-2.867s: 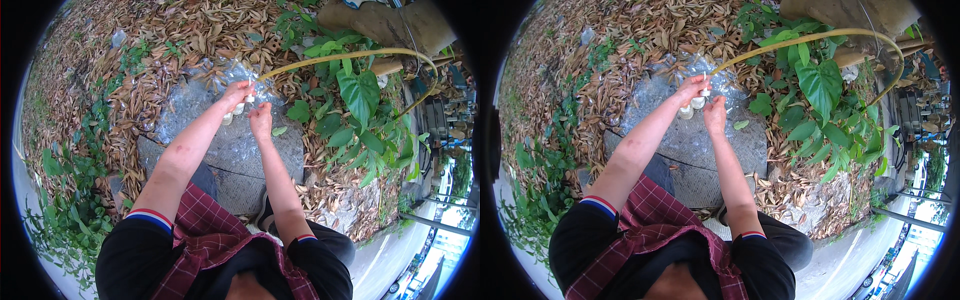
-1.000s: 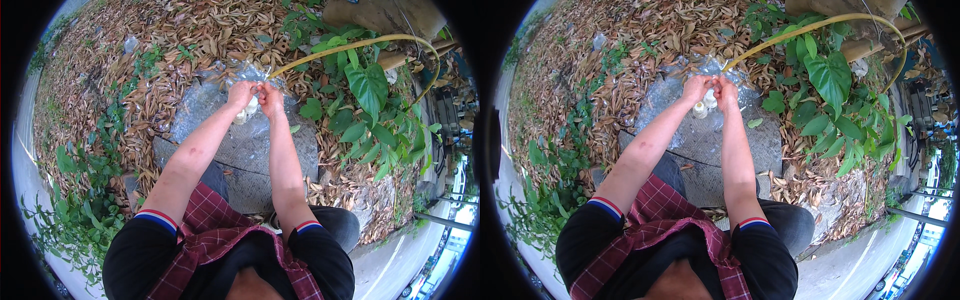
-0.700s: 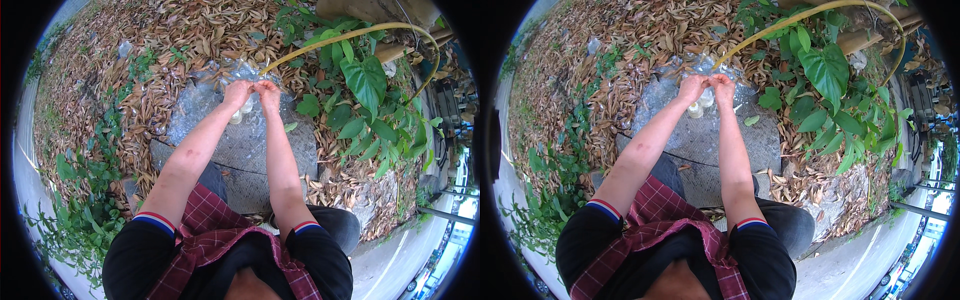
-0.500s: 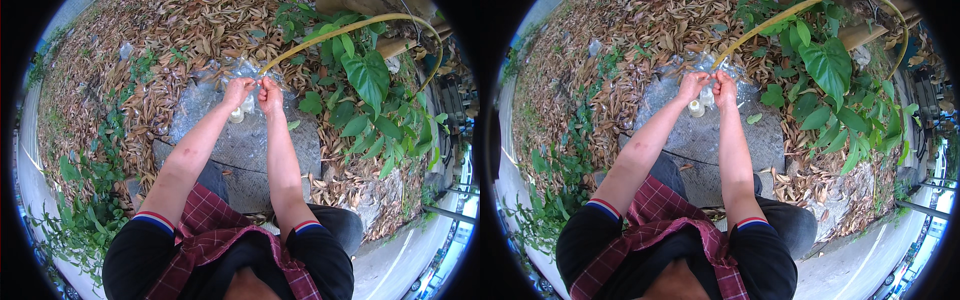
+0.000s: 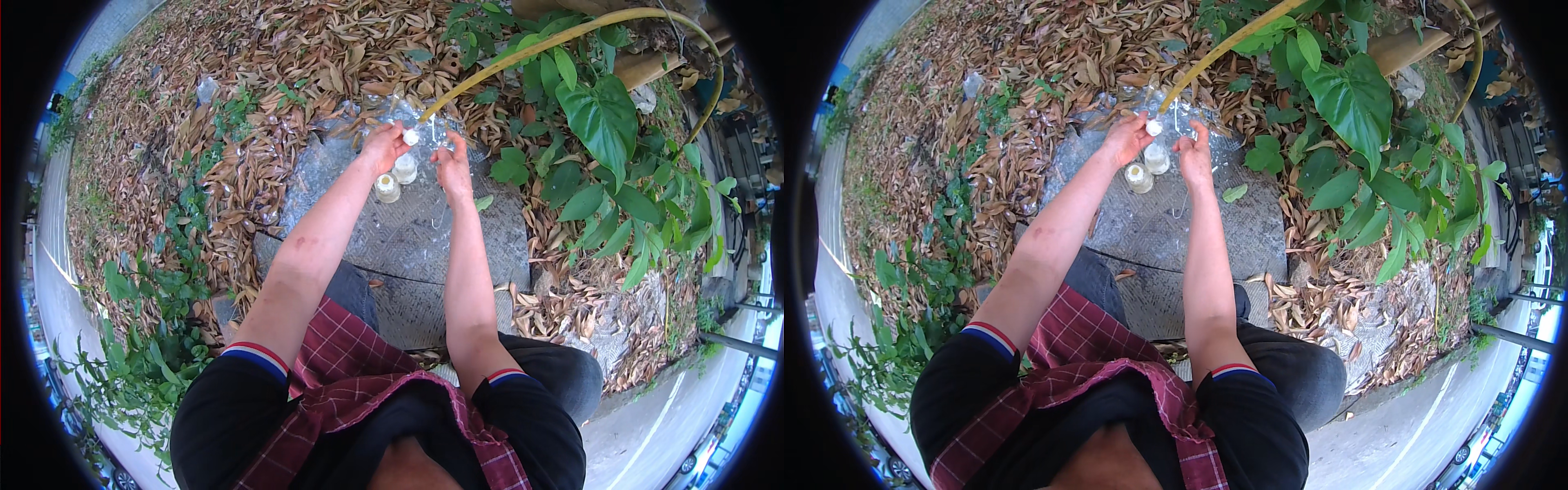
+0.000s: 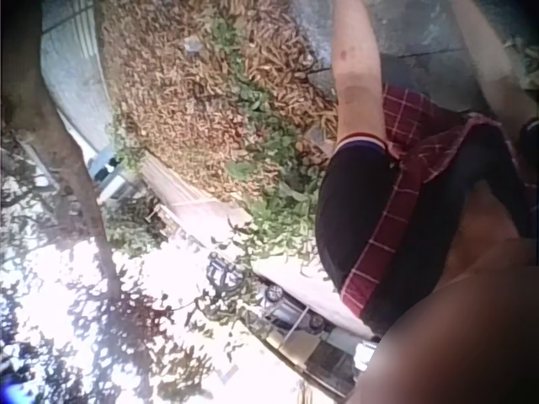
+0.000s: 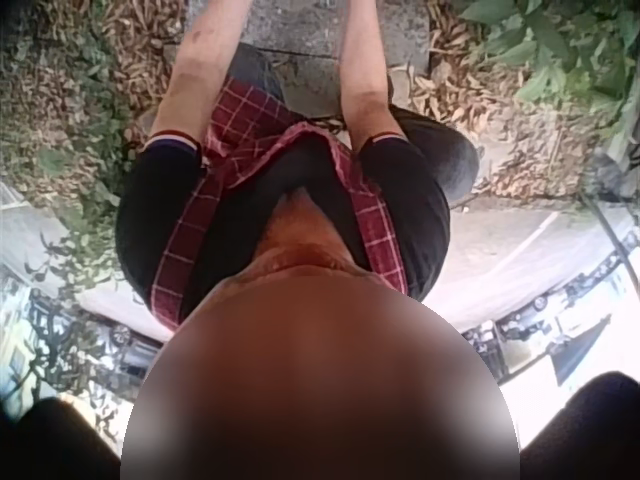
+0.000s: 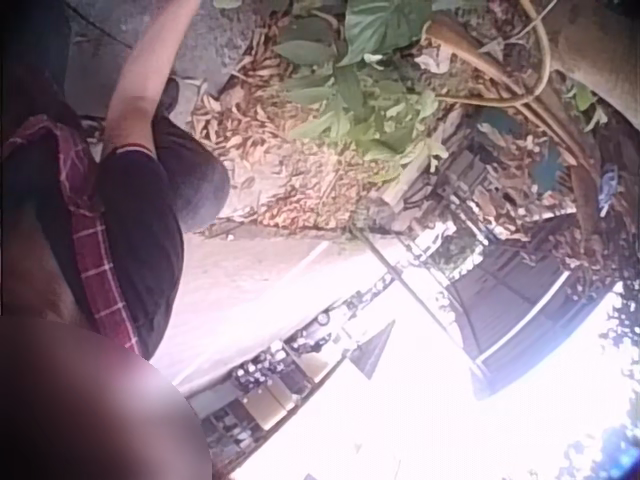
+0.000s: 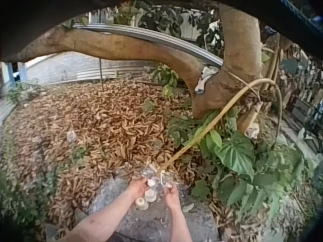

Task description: Cleaning and washing daikon or large radishes outdoors using a water hose.

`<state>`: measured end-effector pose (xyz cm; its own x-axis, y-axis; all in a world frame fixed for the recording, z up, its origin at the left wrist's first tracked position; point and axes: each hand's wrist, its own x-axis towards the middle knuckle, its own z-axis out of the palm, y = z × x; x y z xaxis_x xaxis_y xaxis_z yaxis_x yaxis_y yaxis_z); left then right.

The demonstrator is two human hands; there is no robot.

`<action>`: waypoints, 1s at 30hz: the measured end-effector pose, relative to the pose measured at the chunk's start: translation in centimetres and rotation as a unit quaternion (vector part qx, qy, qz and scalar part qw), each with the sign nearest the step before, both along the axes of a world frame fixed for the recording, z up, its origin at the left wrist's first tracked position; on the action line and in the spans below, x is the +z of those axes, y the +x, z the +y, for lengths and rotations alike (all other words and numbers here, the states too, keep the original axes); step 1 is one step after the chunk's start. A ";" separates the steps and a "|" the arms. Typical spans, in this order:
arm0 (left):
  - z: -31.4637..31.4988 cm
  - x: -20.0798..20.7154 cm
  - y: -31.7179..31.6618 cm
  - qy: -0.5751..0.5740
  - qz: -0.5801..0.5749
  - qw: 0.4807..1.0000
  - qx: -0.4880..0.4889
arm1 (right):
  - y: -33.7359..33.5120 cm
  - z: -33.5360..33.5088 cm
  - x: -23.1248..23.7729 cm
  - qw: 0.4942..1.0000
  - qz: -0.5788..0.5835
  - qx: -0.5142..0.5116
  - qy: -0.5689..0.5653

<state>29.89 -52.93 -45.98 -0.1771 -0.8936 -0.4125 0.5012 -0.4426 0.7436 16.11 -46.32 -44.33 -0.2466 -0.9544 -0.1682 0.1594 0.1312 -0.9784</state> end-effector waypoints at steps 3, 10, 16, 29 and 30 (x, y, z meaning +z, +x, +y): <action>-0.8 -0.4 0.2 0.081 0.074 0.994 -0.001 | -1.7 1.9 0.9 0.995 0.028 0.100 0.002; -1.6 -1.0 1.2 0.076 0.085 0.993 -0.021 | -1.1 3.4 3.2 0.915 0.392 0.097 0.020; -0.7 0.8 0.4 -0.006 -0.013 0.997 -0.071 | -0.2 2.5 4.6 0.825 0.557 0.081 0.045; -1.2 1.0 1.9 0.007 0.002 1.000 -0.025 | 0.8 0.4 3.4 0.825 0.548 0.141 0.017; -1.3 0.9 1.9 0.020 0.015 0.999 -0.020 | 1.0 0.0 3.3 0.822 0.546 0.159 0.036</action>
<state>31.77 -54.23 -45.06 -0.2259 -0.8683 -0.4416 0.5036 -0.4922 0.7100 17.12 -46.30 -41.07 -0.0280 -0.9970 -0.0722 -0.8619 0.0606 -0.5034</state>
